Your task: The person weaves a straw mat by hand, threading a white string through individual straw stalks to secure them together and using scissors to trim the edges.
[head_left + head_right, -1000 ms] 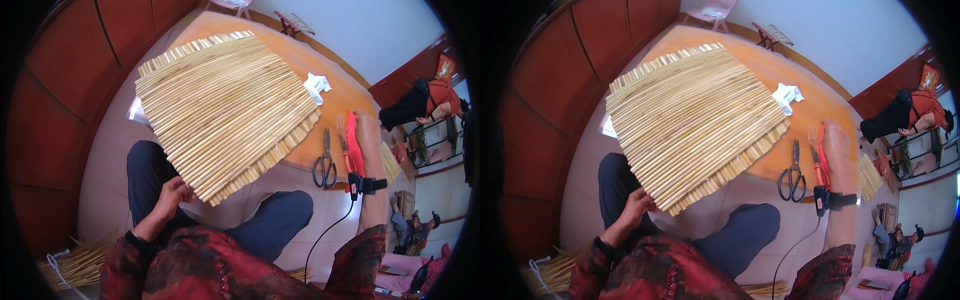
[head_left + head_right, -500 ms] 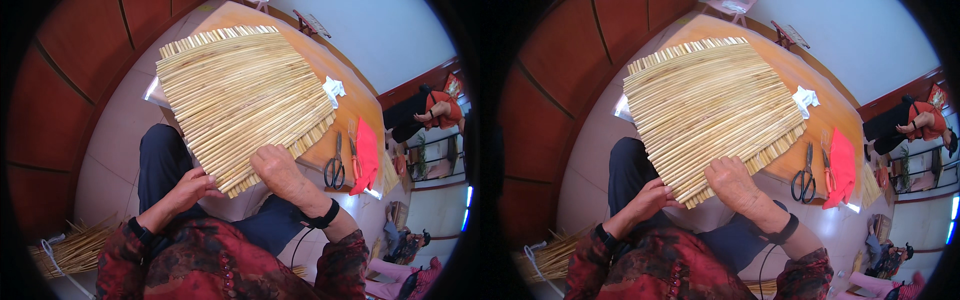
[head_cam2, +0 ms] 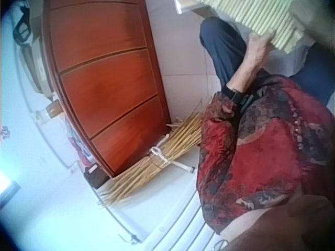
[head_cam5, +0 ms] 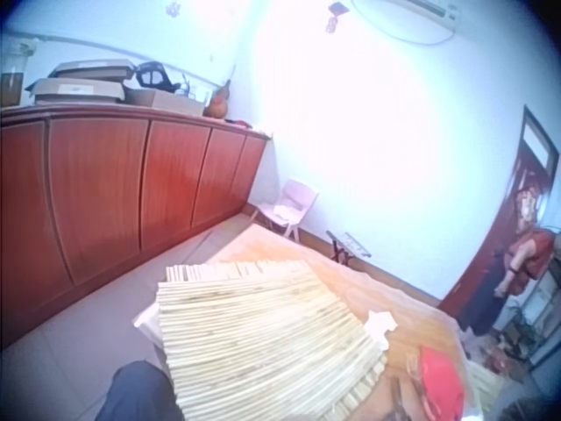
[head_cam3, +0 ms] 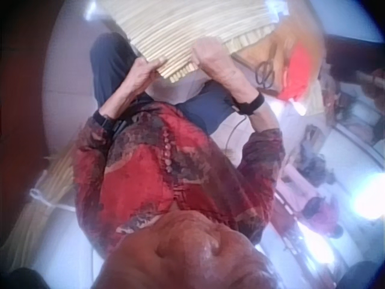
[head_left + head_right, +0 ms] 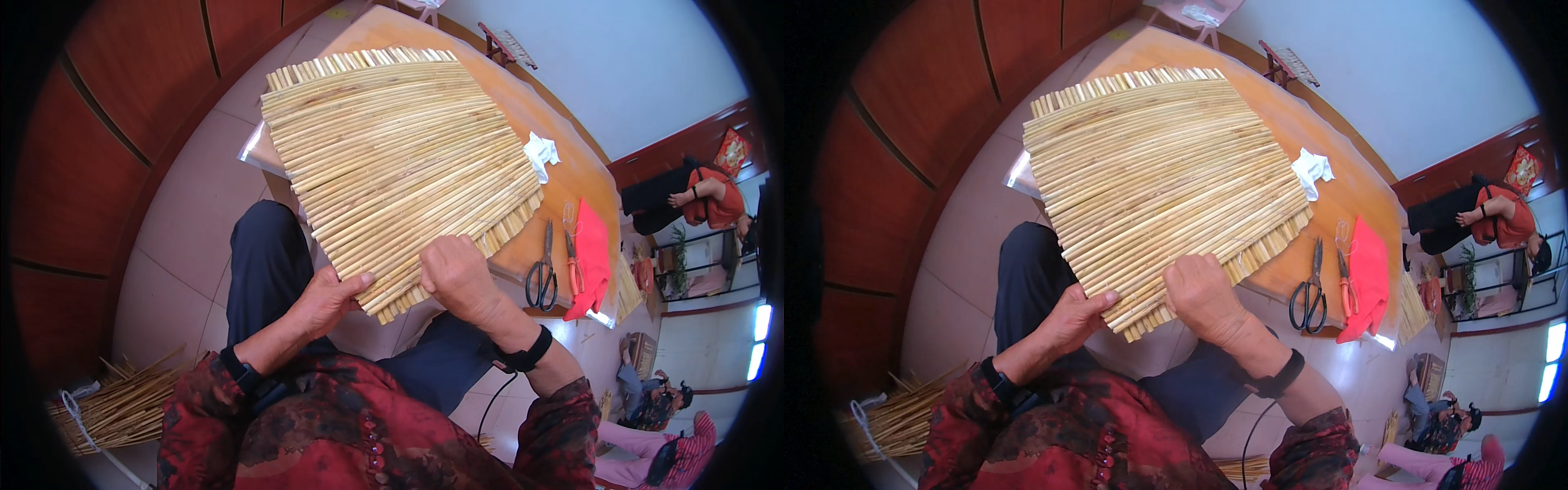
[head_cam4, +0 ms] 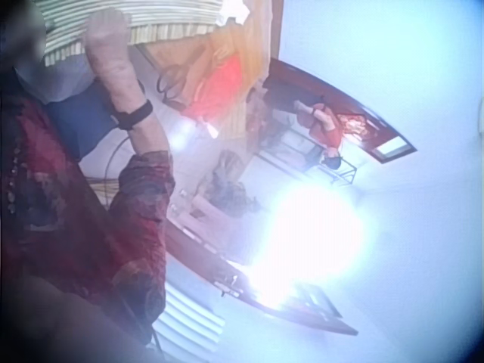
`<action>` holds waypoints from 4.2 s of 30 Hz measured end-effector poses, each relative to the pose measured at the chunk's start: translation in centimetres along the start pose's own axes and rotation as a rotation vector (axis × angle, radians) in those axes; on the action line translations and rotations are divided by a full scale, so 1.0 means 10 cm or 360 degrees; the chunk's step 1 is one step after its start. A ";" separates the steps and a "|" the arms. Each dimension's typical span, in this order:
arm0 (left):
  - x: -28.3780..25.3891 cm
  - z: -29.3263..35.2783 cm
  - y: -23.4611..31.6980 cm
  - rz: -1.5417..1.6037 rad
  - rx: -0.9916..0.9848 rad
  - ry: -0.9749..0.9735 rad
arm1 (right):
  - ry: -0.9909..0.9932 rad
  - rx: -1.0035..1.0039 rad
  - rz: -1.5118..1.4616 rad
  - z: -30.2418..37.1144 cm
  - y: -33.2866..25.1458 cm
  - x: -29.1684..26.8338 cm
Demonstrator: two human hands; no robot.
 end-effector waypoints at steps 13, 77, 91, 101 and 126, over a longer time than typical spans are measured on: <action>0.04 0.21 0.62 -0.0239 0.0238 0.0116 | -0.0118 0.0696 -0.1369 -0.21 0.09 -0.15; 0.54 0.44 1.40 -0.3851 0.1557 0.0175 | 0.0310 0.0821 -0.2010 0.10 -0.36 0.11; 0.81 1.11 1.92 -0.2569 0.1616 0.0741 | 0.1615 0.0600 -0.2198 -0.65 -0.09 -0.85; 0.84 1.03 1.72 -0.2730 0.1561 0.0731 | 0.0845 0.0461 -0.3083 -1.37 -0.44 -0.64; 0.77 0.86 1.61 -0.2807 0.1610 0.0742 | 0.1233 -0.0133 -0.4133 -1.03 -0.34 -0.48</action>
Point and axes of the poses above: each hand's wrist, its own z-axis away from the middle knuckle, its own x-axis out of the palm, y = z × x, the point moved 1 cm from there along -z, towards the middle knuckle, and after that the axes turned 1 degree about -z, right-handed, at the moved point
